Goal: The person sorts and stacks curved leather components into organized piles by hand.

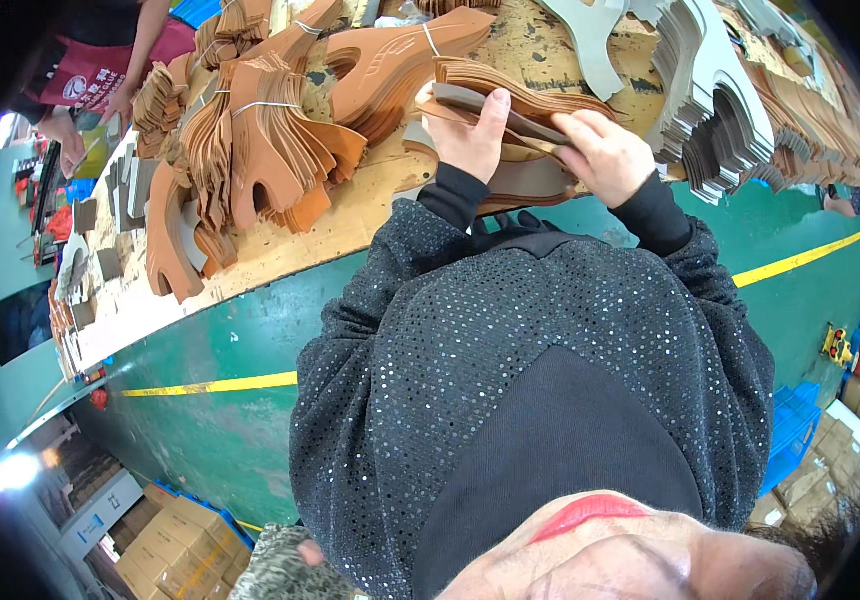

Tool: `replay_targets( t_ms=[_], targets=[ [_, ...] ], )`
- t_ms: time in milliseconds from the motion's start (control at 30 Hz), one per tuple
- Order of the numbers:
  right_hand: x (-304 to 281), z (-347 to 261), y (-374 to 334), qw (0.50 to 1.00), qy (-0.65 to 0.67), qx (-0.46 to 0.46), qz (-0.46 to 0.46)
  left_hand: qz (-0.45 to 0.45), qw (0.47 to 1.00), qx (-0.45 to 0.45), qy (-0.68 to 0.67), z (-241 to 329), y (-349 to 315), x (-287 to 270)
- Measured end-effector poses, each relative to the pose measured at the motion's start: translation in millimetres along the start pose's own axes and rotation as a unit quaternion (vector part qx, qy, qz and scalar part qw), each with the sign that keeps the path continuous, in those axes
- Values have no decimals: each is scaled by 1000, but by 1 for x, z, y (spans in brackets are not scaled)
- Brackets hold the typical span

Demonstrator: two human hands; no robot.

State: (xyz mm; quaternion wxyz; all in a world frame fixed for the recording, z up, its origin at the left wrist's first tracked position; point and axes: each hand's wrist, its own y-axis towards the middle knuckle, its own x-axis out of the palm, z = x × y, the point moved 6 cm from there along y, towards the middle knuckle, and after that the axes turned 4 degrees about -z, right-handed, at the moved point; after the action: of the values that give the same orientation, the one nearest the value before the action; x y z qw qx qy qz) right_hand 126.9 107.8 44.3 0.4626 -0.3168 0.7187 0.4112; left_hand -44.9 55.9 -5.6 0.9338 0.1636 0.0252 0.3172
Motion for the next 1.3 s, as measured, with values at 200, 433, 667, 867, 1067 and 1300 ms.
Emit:
replay_targets(
  t_ms=[200, 433, 667, 867, 1067, 1300],
  targets=[
    [-6, 1, 5, 994, -27, -42, 98, 26, 999, 19, -6, -3, 0, -1],
    [7, -7, 2, 994, 27, -41, 93, 39, 999, -11, -23, -17, -3, -2],
    [5, -9, 0, 992, 5, -56, 112, 40, 993, -13, -114, -2, -1, 3],
    [4, -16, -6, 989, -26, -77, 121, 28, 996, -2, -83, -2, -2, 2],
    [-19, 24, 24, 971, 122, 23, 205, 13, 995, -20, -92, -1, -7, 0],
    [43, 106, 81, 921, -120, 365, -68, 22, 993, -12, -115, 2, -7, 1]
  ],
)
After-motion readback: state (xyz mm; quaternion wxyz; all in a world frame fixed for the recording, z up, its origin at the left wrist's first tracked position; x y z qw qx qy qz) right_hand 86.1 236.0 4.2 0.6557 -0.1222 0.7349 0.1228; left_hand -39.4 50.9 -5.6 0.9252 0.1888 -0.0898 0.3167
